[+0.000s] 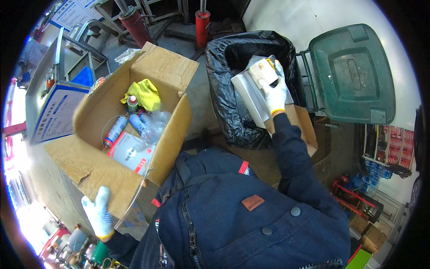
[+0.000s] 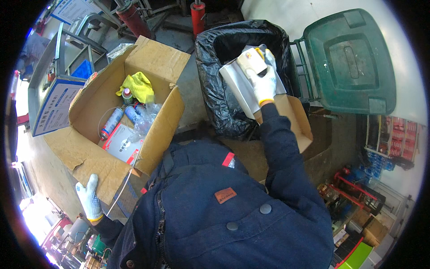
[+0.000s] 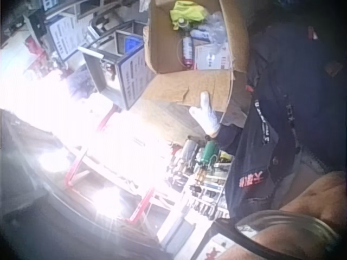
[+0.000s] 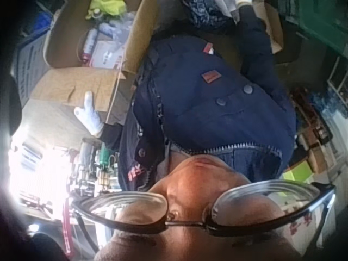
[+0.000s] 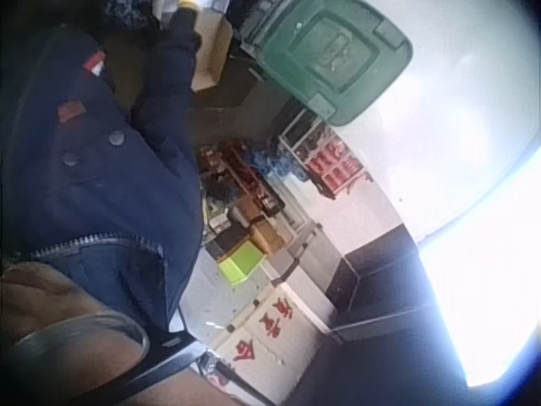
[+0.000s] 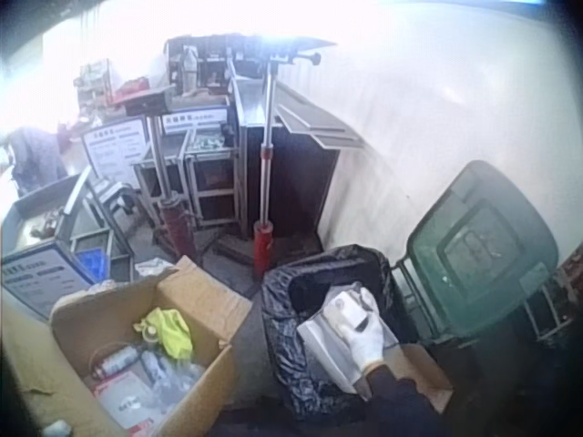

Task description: The person enters a red car and wipes the dashboard and center console with a cloth. They then exit the vehicle, pick up a cardboard box, and walk through a garage while carrying it. The person opens the box, removes several items including spray cans and a cloth, and places them into a trash bin.

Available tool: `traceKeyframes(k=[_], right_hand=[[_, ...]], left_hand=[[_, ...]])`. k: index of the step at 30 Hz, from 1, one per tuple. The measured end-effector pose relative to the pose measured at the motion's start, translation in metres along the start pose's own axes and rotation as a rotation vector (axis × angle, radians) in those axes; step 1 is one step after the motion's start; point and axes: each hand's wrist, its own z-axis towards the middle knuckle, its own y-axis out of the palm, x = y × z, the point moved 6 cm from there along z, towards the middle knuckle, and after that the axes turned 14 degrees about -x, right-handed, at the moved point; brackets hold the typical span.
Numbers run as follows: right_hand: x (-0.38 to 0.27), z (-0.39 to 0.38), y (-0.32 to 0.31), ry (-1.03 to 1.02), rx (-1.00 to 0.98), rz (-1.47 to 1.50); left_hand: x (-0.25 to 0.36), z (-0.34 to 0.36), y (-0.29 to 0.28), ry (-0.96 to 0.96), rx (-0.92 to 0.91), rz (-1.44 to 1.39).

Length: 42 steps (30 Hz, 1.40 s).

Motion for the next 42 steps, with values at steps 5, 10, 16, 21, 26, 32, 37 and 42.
traceKeyframes(k=[5,10,16,21,26,32,37,42], right_hand=[[-0.021,0.025,-0.034,-0.084,-0.012,0.127],[-0.086,-0.009,-0.018,-0.193,-0.063,0.092],[-0.179,-0.076,0.099,-0.196,-0.371,0.177],[-0.254,-0.159,0.249,-0.444,-0.873,0.073],[-0.316,-0.239,0.349,-0.426,-1.409,0.326],[-0.395,-0.358,0.411,-0.298,-1.929,0.65],[-0.392,-0.38,0.434,-0.117,-2.042,0.74],[-0.338,-0.342,0.429,0.004,-1.933,0.693]], left_hand=[[-0.009,0.0,-0.003,-0.033,-0.017,0.012],[-0.022,0.003,-0.013,0.009,-0.07,-0.09],[-0.056,0.027,-0.064,-0.013,-0.056,0.059],[-0.077,0.019,-0.078,-0.01,-0.078,0.097],[-0.088,-0.012,-0.086,0.113,-0.146,-0.037],[-0.13,-0.045,-0.128,0.036,-0.268,-0.146],[-0.151,-0.054,-0.135,0.04,-0.19,-0.26],[-0.16,-0.04,-0.121,-0.092,-0.137,-0.226]])
